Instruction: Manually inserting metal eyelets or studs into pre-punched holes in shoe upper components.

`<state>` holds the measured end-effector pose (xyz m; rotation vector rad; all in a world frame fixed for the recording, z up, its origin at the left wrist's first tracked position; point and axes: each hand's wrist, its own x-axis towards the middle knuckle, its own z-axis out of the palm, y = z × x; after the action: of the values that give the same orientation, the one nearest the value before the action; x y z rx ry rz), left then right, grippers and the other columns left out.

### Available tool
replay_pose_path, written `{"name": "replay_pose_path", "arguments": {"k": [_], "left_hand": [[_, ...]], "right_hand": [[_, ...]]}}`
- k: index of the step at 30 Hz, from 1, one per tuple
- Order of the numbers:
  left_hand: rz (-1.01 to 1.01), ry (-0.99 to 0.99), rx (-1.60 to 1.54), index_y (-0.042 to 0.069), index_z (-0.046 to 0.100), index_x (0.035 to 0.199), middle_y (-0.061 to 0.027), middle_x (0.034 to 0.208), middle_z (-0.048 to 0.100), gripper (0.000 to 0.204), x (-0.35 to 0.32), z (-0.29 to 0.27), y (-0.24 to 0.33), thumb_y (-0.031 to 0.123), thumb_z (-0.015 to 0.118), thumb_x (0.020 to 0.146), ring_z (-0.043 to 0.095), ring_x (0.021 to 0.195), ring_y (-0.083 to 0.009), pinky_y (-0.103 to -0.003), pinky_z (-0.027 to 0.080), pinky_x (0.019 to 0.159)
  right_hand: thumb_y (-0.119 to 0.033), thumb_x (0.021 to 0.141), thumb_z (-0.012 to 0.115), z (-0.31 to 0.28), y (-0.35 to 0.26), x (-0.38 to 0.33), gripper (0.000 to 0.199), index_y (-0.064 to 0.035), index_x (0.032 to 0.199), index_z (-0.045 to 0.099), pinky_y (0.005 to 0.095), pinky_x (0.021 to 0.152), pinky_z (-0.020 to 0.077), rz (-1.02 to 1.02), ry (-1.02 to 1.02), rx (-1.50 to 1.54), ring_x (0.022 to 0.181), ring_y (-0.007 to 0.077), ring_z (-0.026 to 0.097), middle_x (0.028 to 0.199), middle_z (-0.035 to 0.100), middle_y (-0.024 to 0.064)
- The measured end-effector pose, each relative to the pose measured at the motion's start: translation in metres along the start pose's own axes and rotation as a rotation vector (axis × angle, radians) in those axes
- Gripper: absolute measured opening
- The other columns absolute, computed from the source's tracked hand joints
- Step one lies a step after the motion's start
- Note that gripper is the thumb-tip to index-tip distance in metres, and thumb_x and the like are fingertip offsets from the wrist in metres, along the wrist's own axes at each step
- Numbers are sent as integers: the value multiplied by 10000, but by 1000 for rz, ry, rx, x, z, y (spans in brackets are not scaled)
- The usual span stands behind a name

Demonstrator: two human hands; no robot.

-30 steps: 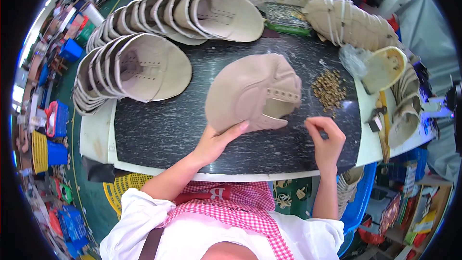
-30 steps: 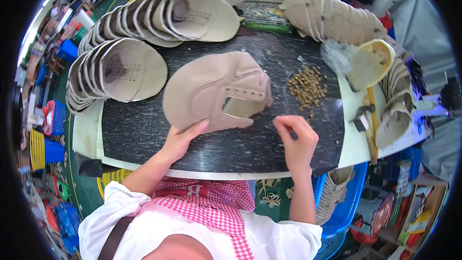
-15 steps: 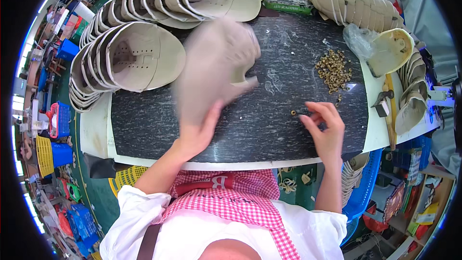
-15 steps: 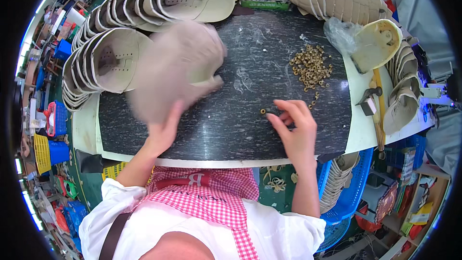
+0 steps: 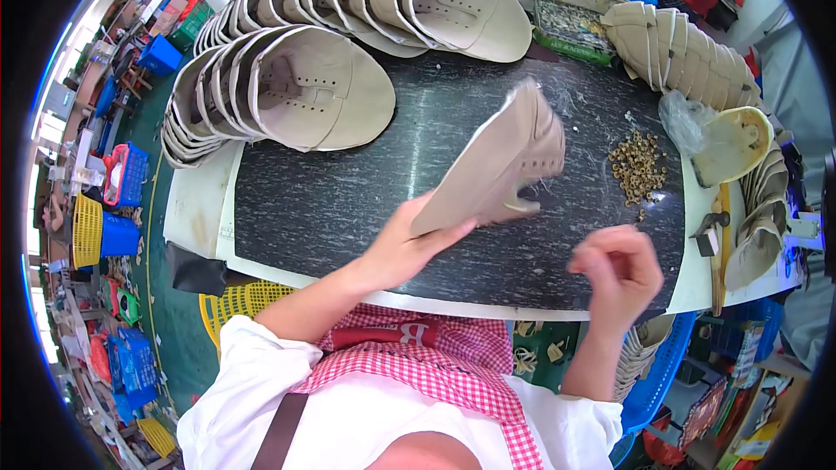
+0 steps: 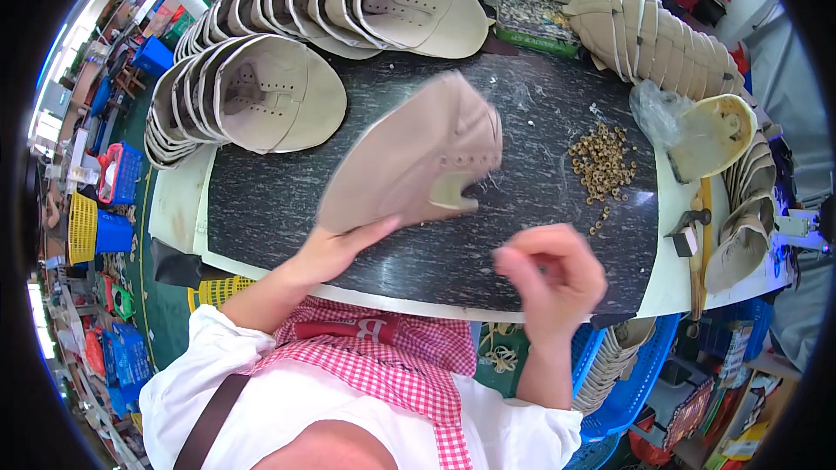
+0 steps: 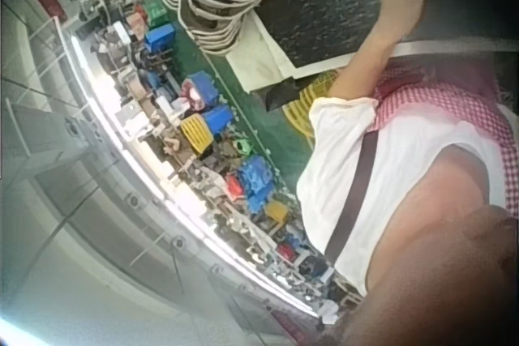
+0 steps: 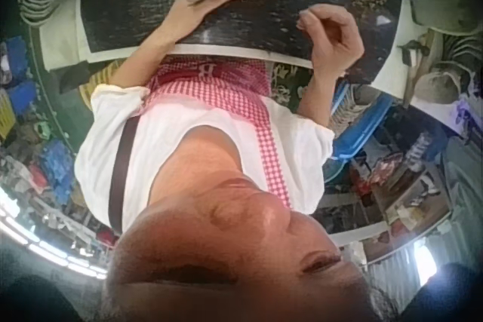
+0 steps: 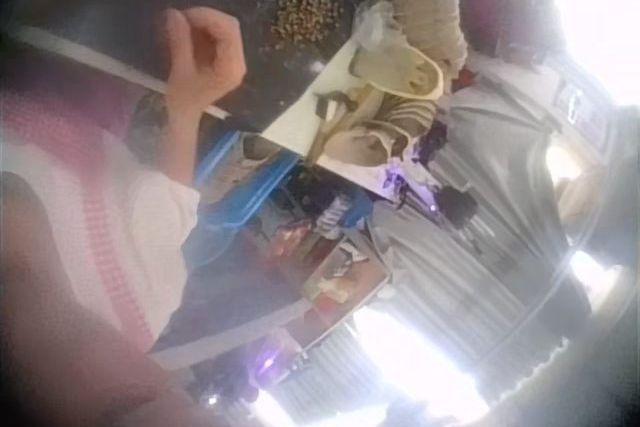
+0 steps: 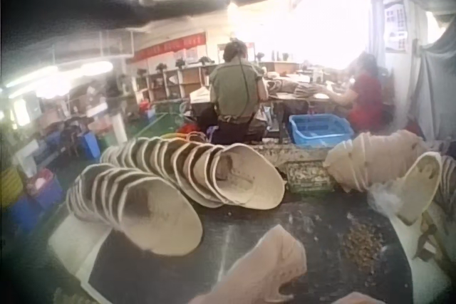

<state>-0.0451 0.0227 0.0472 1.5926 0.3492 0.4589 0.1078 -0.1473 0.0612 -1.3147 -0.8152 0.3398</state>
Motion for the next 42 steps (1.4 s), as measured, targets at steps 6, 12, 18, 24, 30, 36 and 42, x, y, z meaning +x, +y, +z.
{"name": "replay_pose_path", "arguments": {"k": [6,12,18,24,30,36,42], "left_hand": [[-148,83,-244,-23,494,1152,-80,1087,549,360,-1,4,-4,175,582,864,492,1004,-135,-270,397,861],[-251,147,-456,-20,498,1159,-89,1113,548,400,-2,14,-10,133,638,816,493,1042,-140,-266,405,859],[-126,126,2,-14,546,1093,-85,979,609,375,-8,18,-12,129,678,773,563,920,-126,-264,439,784],[-37,116,70,-7,565,1064,-84,996,609,341,-5,28,-10,147,676,781,566,895,-130,-261,439,790],[-154,184,-184,-16,521,1133,-82,1080,569,412,2,29,-18,166,670,795,525,993,-144,-273,421,845],[-241,133,-233,-14,506,1153,-88,1094,561,433,3,29,-9,187,663,803,525,998,-147,-277,424,851],[-232,105,-284,-5,497,1157,-91,1109,551,437,3,31,-9,186,665,802,523,1007,-143,-269,435,846]], "right_hand": [[68,667,679,26,12,11,155,3,803,644,213,612,488,-6,-157,-273,724,124,588,791,595,54],[41,668,677,43,21,24,156,-36,802,658,235,594,503,-24,-216,-238,750,134,590,808,574,36],[25,666,673,32,44,19,118,-35,757,629,249,645,472,108,-357,76,761,110,572,822,584,28],[-103,606,763,-8,23,-5,249,-79,823,644,328,708,436,-256,24,-795,799,226,549,859,599,50],[-140,748,663,-67,47,-20,234,-57,966,633,358,781,433,-98,124,-1324,921,248,517,1009,570,108],[64,644,694,-18,18,-19,192,-17,813,650,274,651,484,4,115,-458,759,191,607,844,646,93],[61,666,670,23,19,10,154,-5,802,638,248,650,488,-90,-155,-324,806,164,601,882,586,67]]}}
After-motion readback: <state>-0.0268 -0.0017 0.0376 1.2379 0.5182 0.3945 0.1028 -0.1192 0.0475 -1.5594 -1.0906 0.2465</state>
